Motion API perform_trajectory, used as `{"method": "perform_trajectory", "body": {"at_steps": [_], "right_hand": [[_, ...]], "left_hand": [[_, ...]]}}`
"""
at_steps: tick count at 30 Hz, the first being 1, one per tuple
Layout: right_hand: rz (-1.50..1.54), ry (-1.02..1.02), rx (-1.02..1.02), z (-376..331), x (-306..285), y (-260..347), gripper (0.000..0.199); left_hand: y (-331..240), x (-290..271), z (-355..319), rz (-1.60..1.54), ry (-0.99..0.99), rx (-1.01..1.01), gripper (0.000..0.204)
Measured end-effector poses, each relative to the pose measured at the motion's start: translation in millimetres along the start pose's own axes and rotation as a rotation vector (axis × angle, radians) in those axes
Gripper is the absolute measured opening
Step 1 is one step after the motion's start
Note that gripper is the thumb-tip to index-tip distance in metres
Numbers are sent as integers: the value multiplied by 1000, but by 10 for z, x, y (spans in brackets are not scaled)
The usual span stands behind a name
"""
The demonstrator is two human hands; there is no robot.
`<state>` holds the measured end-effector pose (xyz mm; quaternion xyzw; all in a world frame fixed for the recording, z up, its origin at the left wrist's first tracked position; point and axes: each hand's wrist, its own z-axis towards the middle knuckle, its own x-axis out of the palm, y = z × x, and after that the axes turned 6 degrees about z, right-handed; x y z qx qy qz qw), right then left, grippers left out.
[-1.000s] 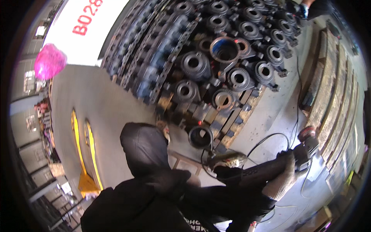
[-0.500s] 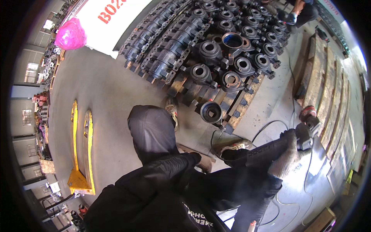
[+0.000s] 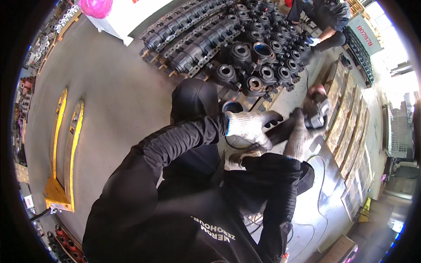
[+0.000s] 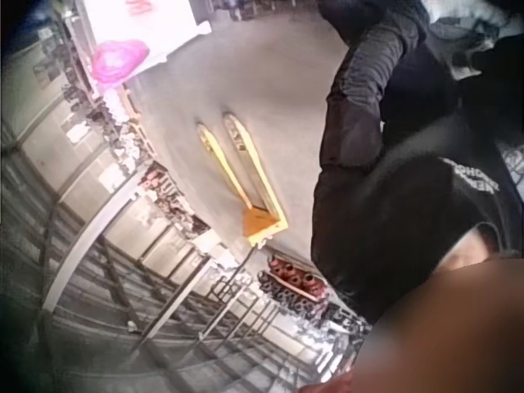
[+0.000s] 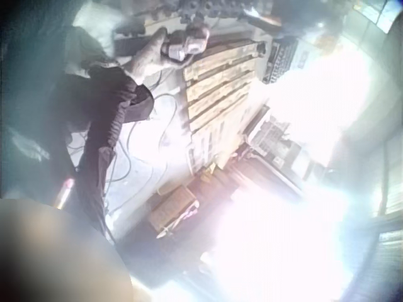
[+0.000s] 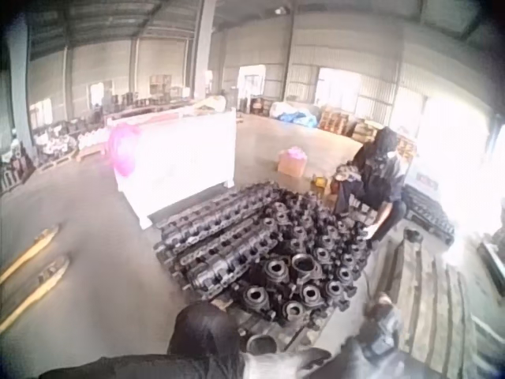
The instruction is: The person sits on the floor and uses an angle grinder to smooth the surfaces of cylindrical metal parts arranged on a wooden pallet. They handle the parts one by one, rotating them to grind different sides, and place them back on the pallet after finishing.
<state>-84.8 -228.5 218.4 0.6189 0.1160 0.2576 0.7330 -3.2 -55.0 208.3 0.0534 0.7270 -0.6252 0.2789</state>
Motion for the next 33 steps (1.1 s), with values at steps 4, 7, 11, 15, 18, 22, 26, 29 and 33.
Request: {"method": "perform_trajectory", "body": {"at_steps": [4, 7, 11, 15, 18, 22, 26, 29, 33], "right_hand": [[-10, 146, -57, -227, 569, 56, 104], [-61, 434, -145, -184, 575, 185, 92], [28, 589, 75, -110, 564, 10, 64], [-75, 455, 482, 140, -161, -1456, 57], [-355, 601, 773, -175, -97, -2139, 59], [-314, 795, 992, -374, 76, -2516, 80], [-546, 970, 983, -525, 182, -2894, 93], [-584, 950, 1062, -487, 137, -2995, 84], [-524, 839, 1146, -546, 201, -2928, 74]], "left_hand": [[364, 190, 203, -130, -280, -7, 103], [148, -36, 210, -312, -337, -45, 111], [401, -523, 124, -536, -511, -229, 76], [332, -1048, 443, -662, -506, -222, 58], [679, -1358, 539, -594, -617, -280, 57], [864, -1533, 514, -600, -631, -382, 47], [869, -1616, 488, -512, -635, -388, 48], [826, -1635, 550, -518, -636, -372, 45], [784, -1605, 597, -593, -639, -362, 45]]}}
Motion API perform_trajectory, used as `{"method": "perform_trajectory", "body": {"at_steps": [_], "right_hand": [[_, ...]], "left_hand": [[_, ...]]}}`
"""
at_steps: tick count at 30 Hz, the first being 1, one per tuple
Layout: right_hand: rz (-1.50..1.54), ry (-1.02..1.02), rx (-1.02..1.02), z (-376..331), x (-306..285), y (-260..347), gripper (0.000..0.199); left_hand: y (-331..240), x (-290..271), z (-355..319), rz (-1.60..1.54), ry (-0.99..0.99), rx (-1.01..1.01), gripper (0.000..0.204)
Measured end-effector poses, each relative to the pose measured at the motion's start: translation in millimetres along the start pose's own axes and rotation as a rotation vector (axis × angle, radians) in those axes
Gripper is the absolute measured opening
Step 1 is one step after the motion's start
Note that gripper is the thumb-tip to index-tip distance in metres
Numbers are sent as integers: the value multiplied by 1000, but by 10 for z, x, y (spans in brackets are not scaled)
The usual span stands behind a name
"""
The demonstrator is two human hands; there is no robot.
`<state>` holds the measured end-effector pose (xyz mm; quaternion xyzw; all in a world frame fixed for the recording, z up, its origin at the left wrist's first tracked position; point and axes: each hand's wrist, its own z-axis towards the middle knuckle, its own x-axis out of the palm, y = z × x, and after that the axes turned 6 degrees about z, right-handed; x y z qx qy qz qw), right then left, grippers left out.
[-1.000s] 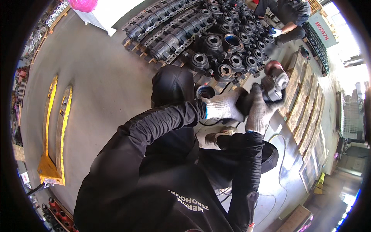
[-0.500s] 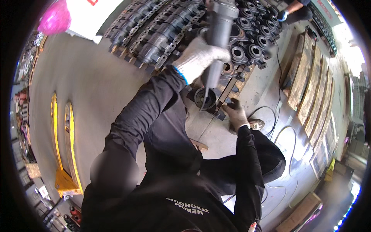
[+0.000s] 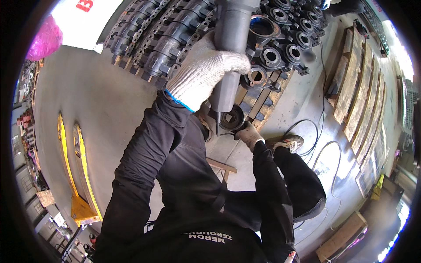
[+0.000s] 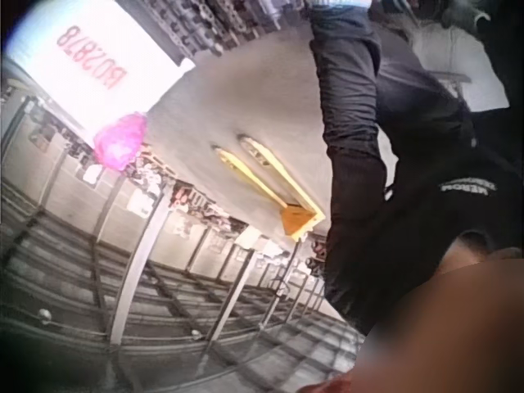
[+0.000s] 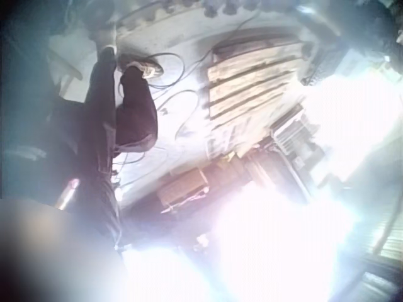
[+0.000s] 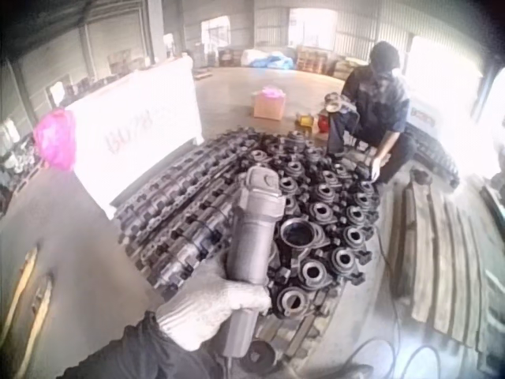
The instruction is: The person sits on the floor and uses an angle grinder to smooth the surfaces of cylindrical metal parts arranged on a wooden pallet. They handle the parts one by one, rotating them to grind different sides, and place them back on the pallet after finishing.
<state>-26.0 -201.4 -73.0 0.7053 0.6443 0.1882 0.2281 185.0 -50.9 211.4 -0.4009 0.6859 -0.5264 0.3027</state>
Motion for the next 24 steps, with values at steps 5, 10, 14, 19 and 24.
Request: {"method": "perform_trajectory", "body": {"at_steps": [5, 10, 14, 19, 24], "right_hand": [[-331, -281, -270, -327, -27, 348, 70], [-754, -549, -859, -292, -564, 197, 73], [-785, -608, -865, -15, -822, -190, 69], [-644, -620, -906, 55, -744, -417, 68], [-436, -716, -950, -130, -716, -521, 98]], "left_hand": [[-9, -1, -26, 68, -46, -15, 52], [-44, 83, 0, 1, 12, -15, 48], [27, 191, 63, 9, 16, -38, 38], [69, 227, 76, 72, 21, -82, 38], [80, 370, 114, 86, 1, -87, 40]]}}
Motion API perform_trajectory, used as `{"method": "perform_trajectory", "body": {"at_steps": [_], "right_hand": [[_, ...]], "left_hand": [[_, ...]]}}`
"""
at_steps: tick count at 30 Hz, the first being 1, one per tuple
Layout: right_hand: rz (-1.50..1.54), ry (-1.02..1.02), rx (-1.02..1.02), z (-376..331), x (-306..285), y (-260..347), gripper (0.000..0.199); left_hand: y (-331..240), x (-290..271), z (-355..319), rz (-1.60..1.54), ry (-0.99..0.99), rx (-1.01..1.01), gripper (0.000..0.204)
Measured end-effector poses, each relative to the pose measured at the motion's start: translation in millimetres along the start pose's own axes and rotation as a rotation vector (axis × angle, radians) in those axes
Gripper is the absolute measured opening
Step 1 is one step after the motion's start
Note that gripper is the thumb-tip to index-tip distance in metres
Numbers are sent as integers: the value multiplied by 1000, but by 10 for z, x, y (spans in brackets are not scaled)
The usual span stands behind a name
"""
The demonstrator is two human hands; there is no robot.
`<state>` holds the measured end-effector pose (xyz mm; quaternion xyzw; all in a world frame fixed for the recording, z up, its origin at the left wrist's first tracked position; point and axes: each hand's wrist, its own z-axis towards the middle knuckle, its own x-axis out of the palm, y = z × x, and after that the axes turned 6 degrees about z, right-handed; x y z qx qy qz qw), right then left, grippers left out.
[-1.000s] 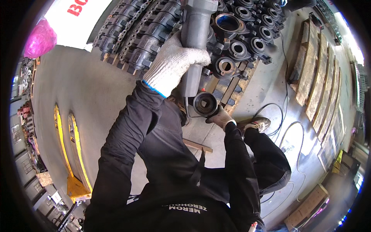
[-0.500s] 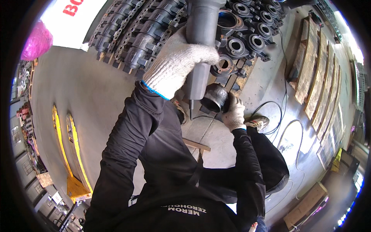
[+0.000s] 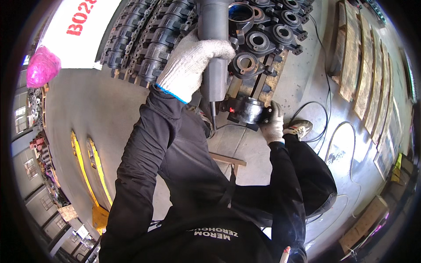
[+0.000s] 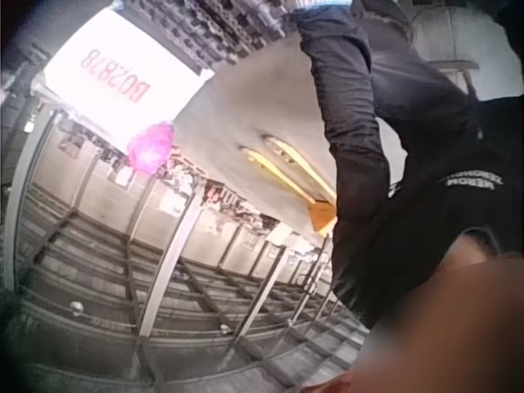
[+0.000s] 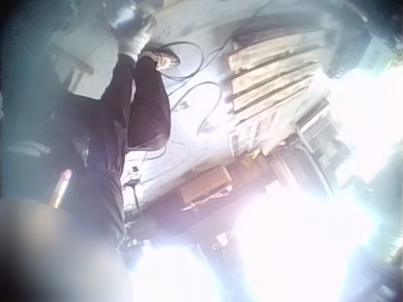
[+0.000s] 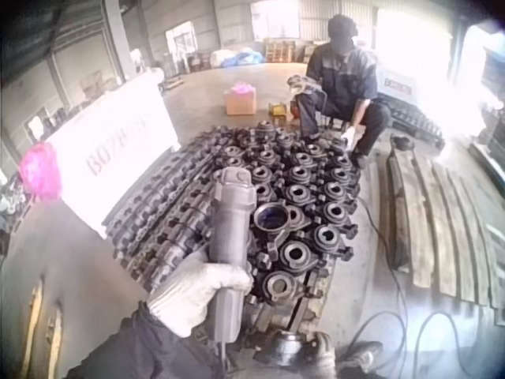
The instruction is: The person sits on the floor and uses an angle grinder to smooth the surfaces of cylindrical metal parts arranged on a wooden pallet. They handle the parts one by one, rotating them to grind different sides, and place them back on the pallet after finishing.
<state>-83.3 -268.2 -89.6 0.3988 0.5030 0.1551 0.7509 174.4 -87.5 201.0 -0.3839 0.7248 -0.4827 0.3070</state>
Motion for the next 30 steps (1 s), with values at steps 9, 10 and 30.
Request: {"method": "perform_trajectory", "body": {"at_steps": [9, 10, 30], "right_hand": [[498, -98, 808, -648, -250, -566, 91], [504, -105, 788, -658, -263, -590, 91], [303, 7, 447, -518, -227, -510, 84]], "left_hand": [[-3, 210, -15, -6, 83, 88, 36], [-6, 230, -4, 24, 77, 72, 37], [-12, 198, 66, -60, 65, 108, 41]]}}
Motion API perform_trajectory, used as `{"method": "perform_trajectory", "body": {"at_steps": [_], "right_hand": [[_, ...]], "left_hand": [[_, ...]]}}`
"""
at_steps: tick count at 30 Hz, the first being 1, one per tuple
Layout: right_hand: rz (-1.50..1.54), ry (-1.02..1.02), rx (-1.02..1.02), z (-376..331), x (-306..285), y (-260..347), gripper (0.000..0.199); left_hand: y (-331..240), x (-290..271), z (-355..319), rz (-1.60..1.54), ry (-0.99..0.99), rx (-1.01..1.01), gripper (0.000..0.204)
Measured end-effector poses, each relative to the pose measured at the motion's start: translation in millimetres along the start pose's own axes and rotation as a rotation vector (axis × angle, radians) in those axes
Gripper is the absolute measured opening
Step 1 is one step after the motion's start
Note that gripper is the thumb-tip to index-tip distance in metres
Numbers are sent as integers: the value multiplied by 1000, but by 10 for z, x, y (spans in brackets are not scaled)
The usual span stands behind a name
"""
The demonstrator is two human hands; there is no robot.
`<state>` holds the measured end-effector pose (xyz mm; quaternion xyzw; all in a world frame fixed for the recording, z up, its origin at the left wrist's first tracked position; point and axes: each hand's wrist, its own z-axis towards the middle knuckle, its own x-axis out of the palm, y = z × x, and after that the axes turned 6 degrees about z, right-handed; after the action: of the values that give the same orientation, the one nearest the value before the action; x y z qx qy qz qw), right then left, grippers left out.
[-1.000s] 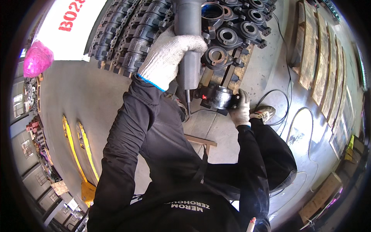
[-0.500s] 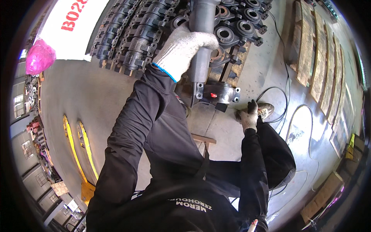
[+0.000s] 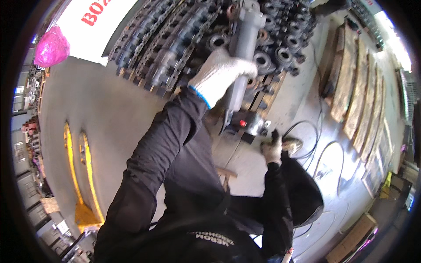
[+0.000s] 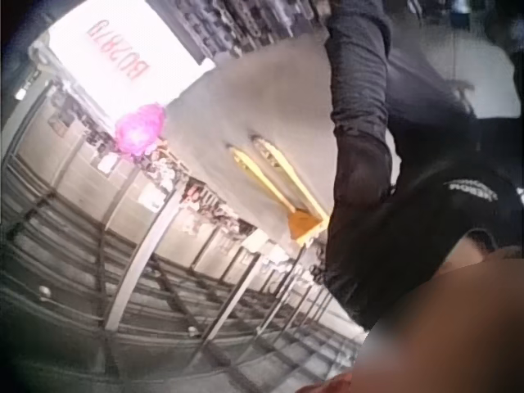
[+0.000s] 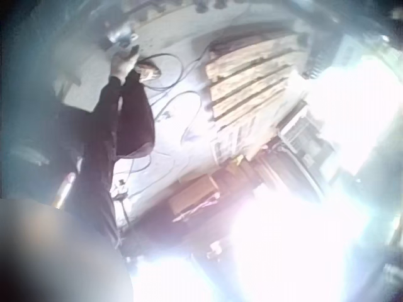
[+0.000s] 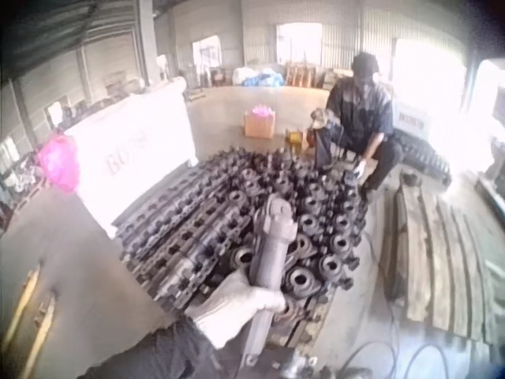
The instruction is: The person sits on the floor and uses an angle grinder to smooth the surfaces of cylindrical metal parts arranged on a wooden pallet. They handle the parts one by one, rotating them to grind different sides, and place them back on the pallet after finishing.
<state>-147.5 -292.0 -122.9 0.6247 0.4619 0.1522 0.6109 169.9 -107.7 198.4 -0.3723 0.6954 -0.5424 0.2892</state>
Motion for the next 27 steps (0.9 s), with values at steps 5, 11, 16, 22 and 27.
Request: {"method": "perform_trajectory", "body": {"at_steps": [5, 11, 16, 22, 27], "right_hand": [[15, 6, 34, -43, 10, 165, 86], [4, 9, 0, 74, -162, 413, 87], [-79, -63, -21, 35, -320, 675, 82], [112, -227, -252, -22, -667, 1489, 65], [283, -298, -290, -385, -1189, 2473, 71]], "left_hand": [[5, 33, 16, -89, -8, -26, 36], [-211, -14, -95, -91, -4, -112, 43], [-65, -12, -37, -132, -15, -118, 43], [-122, 0, -91, -232, -33, -102, 41], [97, 203, 53, -31, -58, -19, 33]]}}
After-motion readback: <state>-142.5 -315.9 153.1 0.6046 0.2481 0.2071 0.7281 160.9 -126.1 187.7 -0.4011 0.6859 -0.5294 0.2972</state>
